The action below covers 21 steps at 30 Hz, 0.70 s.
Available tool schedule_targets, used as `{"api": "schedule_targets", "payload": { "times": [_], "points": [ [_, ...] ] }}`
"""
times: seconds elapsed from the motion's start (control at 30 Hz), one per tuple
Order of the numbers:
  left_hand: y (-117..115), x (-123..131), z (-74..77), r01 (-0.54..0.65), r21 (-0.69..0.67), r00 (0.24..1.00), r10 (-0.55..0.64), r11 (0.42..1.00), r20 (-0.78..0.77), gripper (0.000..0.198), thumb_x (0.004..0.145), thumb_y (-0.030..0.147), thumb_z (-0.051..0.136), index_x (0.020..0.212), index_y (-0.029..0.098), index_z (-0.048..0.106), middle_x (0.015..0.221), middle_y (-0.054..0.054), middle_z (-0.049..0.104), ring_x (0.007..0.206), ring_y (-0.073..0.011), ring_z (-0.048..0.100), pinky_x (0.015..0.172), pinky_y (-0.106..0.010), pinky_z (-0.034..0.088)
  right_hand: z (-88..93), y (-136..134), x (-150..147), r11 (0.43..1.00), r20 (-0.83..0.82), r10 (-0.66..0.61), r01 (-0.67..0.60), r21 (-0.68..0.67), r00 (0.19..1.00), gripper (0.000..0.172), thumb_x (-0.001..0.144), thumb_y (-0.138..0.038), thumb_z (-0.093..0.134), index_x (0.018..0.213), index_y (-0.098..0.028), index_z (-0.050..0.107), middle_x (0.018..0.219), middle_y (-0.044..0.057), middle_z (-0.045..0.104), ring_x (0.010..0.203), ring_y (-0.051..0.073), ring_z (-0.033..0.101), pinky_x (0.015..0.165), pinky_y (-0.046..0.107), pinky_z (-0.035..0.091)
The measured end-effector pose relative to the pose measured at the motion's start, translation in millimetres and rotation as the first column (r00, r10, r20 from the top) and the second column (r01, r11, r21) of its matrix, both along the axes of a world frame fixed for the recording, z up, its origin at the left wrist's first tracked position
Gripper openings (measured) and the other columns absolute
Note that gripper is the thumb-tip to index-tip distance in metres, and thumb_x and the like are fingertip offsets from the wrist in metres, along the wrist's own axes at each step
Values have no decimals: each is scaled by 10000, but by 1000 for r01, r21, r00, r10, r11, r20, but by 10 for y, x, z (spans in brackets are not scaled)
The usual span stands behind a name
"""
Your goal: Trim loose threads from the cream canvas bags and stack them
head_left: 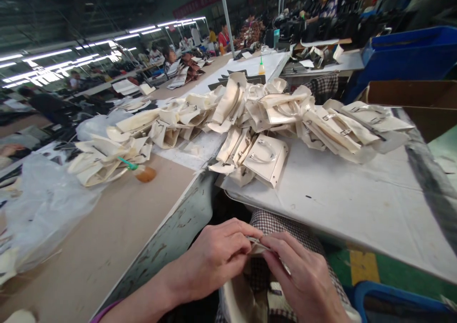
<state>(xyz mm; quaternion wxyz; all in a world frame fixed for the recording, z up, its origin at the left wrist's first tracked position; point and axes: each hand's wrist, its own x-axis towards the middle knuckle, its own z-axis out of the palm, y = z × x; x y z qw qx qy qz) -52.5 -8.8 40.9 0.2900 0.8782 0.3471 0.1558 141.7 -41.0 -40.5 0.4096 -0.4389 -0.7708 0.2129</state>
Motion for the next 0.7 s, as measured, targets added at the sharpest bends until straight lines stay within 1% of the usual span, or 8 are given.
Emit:
{"api": "schedule_targets", "payload": {
  "times": [0.1,0.17,0.27,0.33,0.4,0.5,0.6,0.7],
  "points": [
    [-11,-17,-16,-48,-12,998,48,999,32,118,856,38,565,843,154,585,1110,-41,658,1001,-121,616,888,-206,488,-13,-10,0,1000,3,-14,14,-15,1000,207,949,-187,458,1076,-192,622,941,56,693,714,132,692,641,199,552],
    [-25,-17,-32,-89,36,995,87,995,53,97,871,67,576,909,154,594,1136,-53,648,1016,-121,618,901,-202,487,-11,-13,-11,999,-4,-24,24,-44,1000,210,947,-194,455,1060,-199,631,914,50,689,698,131,684,626,199,546],
    [-38,-8,-49,-94,128,995,87,987,58,147,896,70,546,1004,158,593,1152,-55,643,1029,-110,618,914,-188,483,39,1,-13,991,-60,-44,36,-130,997,188,936,-213,468,1022,-221,635,863,29,663,664,132,653,614,220,532],
    [-39,-2,-50,-82,179,996,76,980,43,147,905,63,524,995,157,593,1136,-47,653,1017,-100,625,906,-171,481,125,30,16,975,-96,-19,-2,-220,995,167,918,-242,505,1038,-228,620,872,21,642,679,134,637,630,236,524],
    [-37,4,-47,-92,223,996,88,971,29,122,905,68,522,951,157,593,1130,-41,661,1002,-96,635,892,-161,482,242,82,65,945,-106,59,-89,-313,993,163,906,-285,532,1035,-235,618,876,13,629,711,137,627,650,246,511],
    [-37,18,-50,-109,281,994,105,954,30,112,904,75,520,922,159,591,1134,-41,664,991,-101,644,865,-161,491,410,194,131,908,-81,132,-153,-391,988,165,928,-309,498,937,-253,653,815,-8,611,713,133,608,650,253,467],
    [-36,40,-67,-102,323,995,95,941,36,117,906,79,513,932,154,600,1122,-53,668,984,-111,648,854,-172,502,516,317,153,904,7,170,-153,-399,985,238,930,-237,482,765,-228,654,718,-27,569,647,113,570,600,243,402],
    [-30,62,-73,-82,346,997,77,935,28,150,905,64,488,938,143,611,1110,-69,674,988,-130,650,859,-196,512,566,405,150,907,102,238,-184,-380,966,290,908,-180,501,634,-190,596,661,-40,538,595,91,535,559,232,345]
  ]
}}
